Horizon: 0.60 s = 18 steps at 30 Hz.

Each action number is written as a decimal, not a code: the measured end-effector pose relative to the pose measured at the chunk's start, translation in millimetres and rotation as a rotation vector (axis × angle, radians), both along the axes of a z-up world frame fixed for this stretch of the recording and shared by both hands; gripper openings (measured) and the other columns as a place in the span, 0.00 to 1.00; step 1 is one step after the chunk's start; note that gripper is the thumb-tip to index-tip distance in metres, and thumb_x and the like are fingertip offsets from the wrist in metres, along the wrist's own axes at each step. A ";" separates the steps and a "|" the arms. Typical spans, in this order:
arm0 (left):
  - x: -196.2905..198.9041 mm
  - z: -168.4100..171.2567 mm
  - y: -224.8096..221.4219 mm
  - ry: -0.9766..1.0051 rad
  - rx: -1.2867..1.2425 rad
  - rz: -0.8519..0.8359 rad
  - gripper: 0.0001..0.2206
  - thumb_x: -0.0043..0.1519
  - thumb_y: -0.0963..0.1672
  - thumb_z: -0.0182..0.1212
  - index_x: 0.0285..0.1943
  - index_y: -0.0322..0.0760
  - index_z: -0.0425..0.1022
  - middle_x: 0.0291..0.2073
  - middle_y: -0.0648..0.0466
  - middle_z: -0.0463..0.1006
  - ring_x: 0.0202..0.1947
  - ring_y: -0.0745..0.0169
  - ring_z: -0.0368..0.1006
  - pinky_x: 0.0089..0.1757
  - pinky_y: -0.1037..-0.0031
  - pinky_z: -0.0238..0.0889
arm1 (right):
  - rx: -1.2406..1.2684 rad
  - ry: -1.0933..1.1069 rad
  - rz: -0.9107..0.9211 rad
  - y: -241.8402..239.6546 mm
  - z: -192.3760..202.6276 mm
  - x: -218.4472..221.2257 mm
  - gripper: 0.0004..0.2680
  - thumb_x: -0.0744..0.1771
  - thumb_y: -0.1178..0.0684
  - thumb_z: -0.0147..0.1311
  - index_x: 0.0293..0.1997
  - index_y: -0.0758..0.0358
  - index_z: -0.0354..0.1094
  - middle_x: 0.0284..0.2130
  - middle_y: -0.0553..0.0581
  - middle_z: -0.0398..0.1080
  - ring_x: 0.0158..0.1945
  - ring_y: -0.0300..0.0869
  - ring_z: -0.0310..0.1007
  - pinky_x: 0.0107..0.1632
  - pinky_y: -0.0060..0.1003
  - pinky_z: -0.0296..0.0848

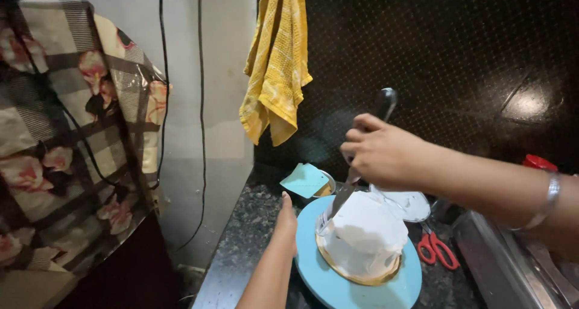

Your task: Apply frosting to the layers and exterior of a small cake using a spatula and piping bag.

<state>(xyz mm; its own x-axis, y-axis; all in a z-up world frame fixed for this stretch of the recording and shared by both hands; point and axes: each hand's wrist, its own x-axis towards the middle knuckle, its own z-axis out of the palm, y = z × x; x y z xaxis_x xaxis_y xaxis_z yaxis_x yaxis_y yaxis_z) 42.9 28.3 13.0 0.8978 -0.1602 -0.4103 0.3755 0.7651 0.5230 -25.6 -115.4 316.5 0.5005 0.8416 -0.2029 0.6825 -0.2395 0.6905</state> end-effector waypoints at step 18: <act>19.8 -32.5 -18.1 -0.064 0.361 -0.023 0.40 0.66 0.64 0.34 0.69 0.32 0.70 0.60 0.44 0.79 0.59 0.49 0.76 0.55 0.61 0.69 | -0.333 -0.162 0.177 22.7 -61.1 -17.1 0.10 0.61 0.49 0.52 0.26 0.63 0.78 0.34 0.57 0.74 0.53 0.52 0.67 0.70 0.50 0.46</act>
<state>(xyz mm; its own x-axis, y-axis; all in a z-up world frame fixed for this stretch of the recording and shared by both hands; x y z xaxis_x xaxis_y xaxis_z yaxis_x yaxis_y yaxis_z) 62.7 10.2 -19.5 0.9212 -0.0359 -0.3874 0.3485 0.5190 0.7805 -42.7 -92.7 255.4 0.4016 0.8192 -0.4095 0.5695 0.1269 0.8122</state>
